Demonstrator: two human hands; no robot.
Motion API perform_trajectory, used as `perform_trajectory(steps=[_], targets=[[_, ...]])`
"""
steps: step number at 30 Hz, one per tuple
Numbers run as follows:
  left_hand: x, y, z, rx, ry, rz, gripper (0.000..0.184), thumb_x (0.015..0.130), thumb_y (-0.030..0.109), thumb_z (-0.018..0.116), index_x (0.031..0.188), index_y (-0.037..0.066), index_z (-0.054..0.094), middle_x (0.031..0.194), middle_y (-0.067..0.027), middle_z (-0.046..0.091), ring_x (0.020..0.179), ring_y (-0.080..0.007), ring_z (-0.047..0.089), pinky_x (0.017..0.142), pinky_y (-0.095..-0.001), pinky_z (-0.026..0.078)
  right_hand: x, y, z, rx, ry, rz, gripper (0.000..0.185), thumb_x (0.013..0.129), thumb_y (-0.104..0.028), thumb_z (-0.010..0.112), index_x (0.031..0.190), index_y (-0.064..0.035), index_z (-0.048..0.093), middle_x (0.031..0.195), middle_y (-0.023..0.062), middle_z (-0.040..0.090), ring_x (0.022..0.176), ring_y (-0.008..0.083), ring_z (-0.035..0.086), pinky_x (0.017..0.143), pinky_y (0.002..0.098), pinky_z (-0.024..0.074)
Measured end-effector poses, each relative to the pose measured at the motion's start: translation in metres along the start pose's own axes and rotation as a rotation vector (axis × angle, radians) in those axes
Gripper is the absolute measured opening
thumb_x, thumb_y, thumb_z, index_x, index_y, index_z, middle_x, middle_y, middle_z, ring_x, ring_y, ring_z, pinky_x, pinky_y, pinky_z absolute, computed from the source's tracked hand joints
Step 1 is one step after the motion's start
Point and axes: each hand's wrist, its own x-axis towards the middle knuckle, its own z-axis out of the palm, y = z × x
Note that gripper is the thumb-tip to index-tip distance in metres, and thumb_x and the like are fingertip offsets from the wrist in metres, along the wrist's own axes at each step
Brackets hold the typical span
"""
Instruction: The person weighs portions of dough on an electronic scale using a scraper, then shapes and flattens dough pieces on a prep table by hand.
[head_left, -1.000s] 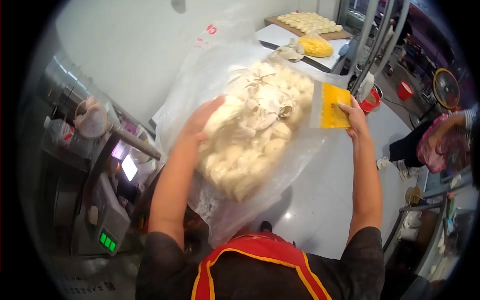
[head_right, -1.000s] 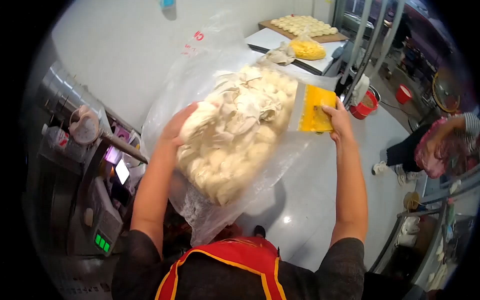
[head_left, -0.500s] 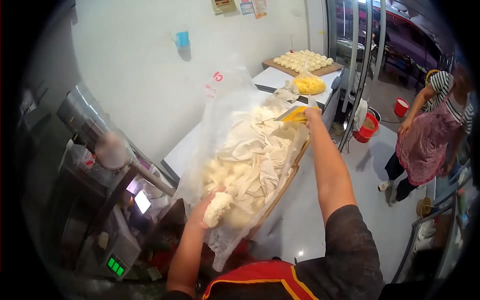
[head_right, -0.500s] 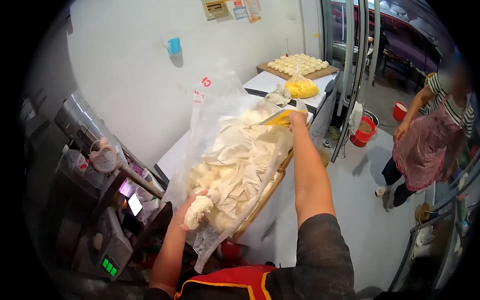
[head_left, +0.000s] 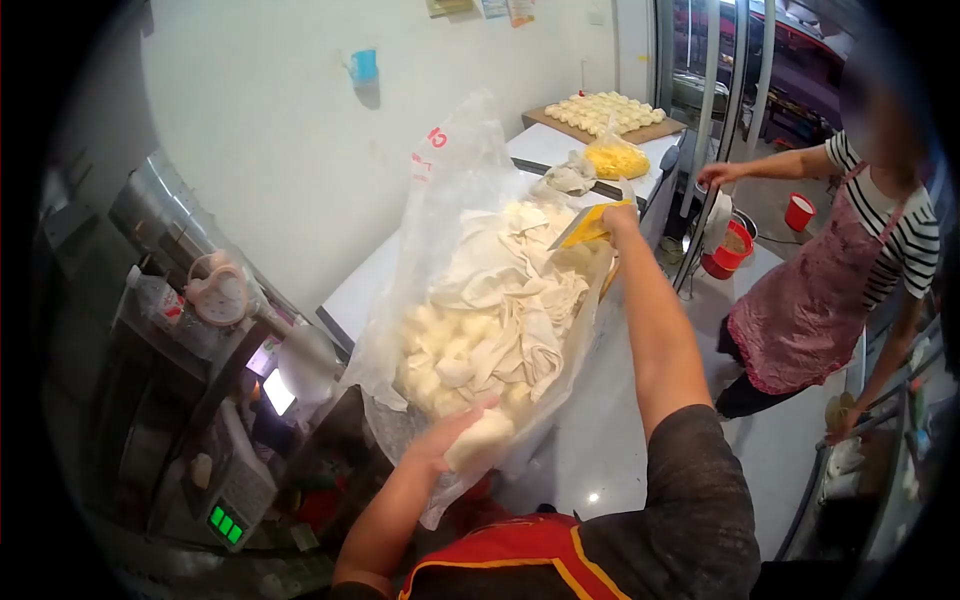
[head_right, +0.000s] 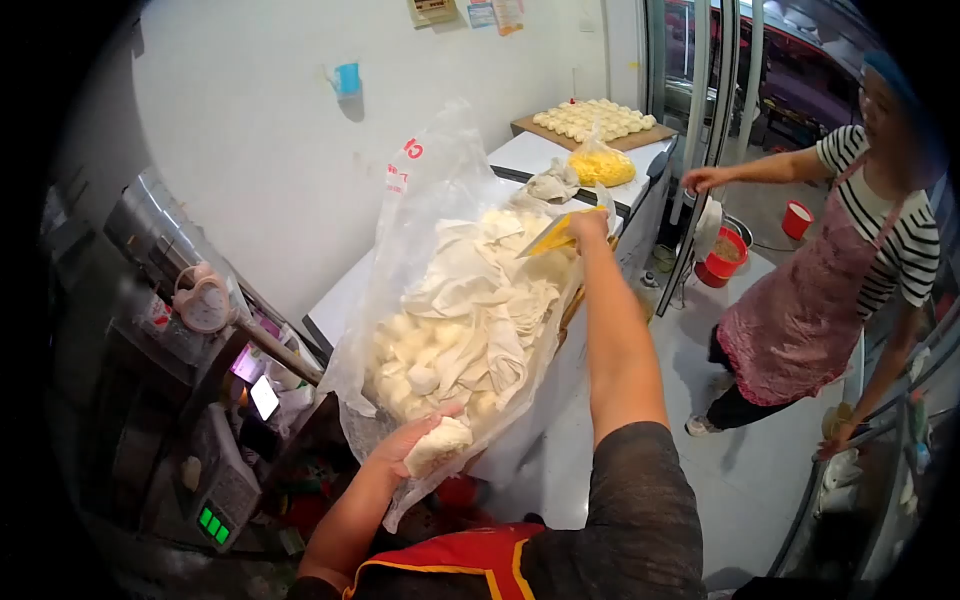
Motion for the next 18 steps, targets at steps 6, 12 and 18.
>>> perform_trajectory(steps=[6,12,18], targets=[[-0.001,-0.008,0.021,0.077,-0.072,-0.099,0.059,0.091,0.03,0.056,0.14,0.008,0.033,0.113,-0.0082,0.057,0.093,-0.016,0.059,0.075,-0.0278,0.05,0.069,0.07,-0.06,0.067,-0.136,0.01,0.024,0.077,-0.001,0.059,0.099,0.0057,0.056,0.092,0.0176,0.062,0.076,0.0319,0.066,0.058,0.0438,0.0532],[0.013,-0.027,0.009,0.086,-0.173,-0.166,0.053,0.096,0.036,0.044,0.14,0.008,0.031,0.108,-0.0074,0.059,0.086,-0.0163,0.06,0.067,-0.0264,0.051,0.105,0.171,-0.113,0.07,-0.086,0.076,0.017,0.074,-0.006,0.065,0.086,0.0049,0.06,0.078,0.0155,0.064,0.061,0.0283,0.063,0.045,0.0416,0.0445],[0.023,-0.036,0.008,-0.129,-0.128,-0.211,0.06,0.098,0.051,0.02,0.134,0.007,0.039,0.111,-0.0078,0.059,0.092,-0.0206,0.061,0.075,-0.0293,0.051,0.035,0.168,-0.135,0.265,-0.146,0.123,0.031,0.077,0.003,0.059,0.105,0.0027,0.046,0.092,0.0156,0.06,0.072,0.0271,0.065,0.058,0.039,0.0532]])
